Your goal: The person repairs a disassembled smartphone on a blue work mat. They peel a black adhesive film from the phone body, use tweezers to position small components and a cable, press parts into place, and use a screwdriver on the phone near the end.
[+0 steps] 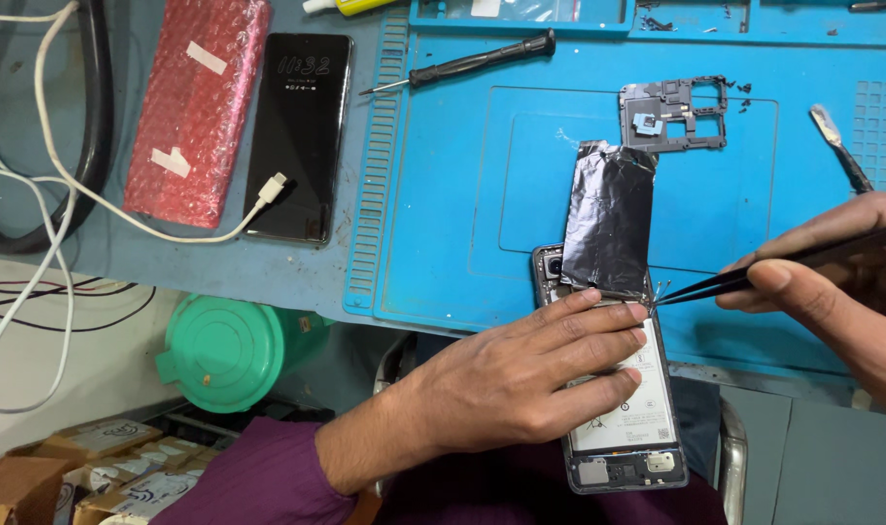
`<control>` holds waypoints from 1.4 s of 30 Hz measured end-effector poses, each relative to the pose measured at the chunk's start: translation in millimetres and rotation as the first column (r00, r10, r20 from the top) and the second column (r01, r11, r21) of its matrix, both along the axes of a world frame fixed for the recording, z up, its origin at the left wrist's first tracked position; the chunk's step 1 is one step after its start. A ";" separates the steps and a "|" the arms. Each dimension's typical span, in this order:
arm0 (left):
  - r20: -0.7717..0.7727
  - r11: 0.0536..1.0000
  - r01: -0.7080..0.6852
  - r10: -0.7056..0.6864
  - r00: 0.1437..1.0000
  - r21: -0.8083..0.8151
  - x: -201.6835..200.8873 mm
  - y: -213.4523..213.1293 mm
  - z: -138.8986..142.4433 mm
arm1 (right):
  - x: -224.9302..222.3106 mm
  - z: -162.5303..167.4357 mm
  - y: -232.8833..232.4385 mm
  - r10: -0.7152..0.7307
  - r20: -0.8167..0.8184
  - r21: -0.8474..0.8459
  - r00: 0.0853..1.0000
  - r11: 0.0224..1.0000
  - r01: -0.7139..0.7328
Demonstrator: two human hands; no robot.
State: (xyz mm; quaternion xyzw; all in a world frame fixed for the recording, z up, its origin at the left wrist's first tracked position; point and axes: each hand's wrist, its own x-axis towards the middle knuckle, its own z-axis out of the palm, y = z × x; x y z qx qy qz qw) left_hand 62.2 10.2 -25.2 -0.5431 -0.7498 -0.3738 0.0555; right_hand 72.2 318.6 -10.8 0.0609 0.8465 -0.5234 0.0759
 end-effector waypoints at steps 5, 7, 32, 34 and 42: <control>-0.004 1.000 0.004 -0.004 1.000 -0.008 -0.1 -0.9 0.8 | 8.5 9.9 -7.2 0.043 0.011 0.204 0.999 0.978 -0.044; -0.005 1.000 0.005 -0.005 1.000 -0.006 -0.5 -1.2 1.0 | 11.7 14.4 -9.6 0.076 0.011 0.274 0.997 0.959 -0.076; 0.012 1.000 0.004 -0.004 1.000 -0.010 0.8 -0.6 -0.4 | 45.5 6.3 -24.6 -0.082 -0.029 0.293 0.996 0.952 0.087; 0.020 1.000 0.002 -0.002 1.000 -0.007 1.0 0.0 -0.8 | 47.1 0.6 -18.4 -0.128 0.011 0.270 0.992 0.955 0.121; 0.015 1.000 0.009 -0.009 1.000 -0.009 0.4 -0.6 -0.6 | 35.2 -28.1 14.0 -0.194 0.062 -0.026 0.979 0.980 0.196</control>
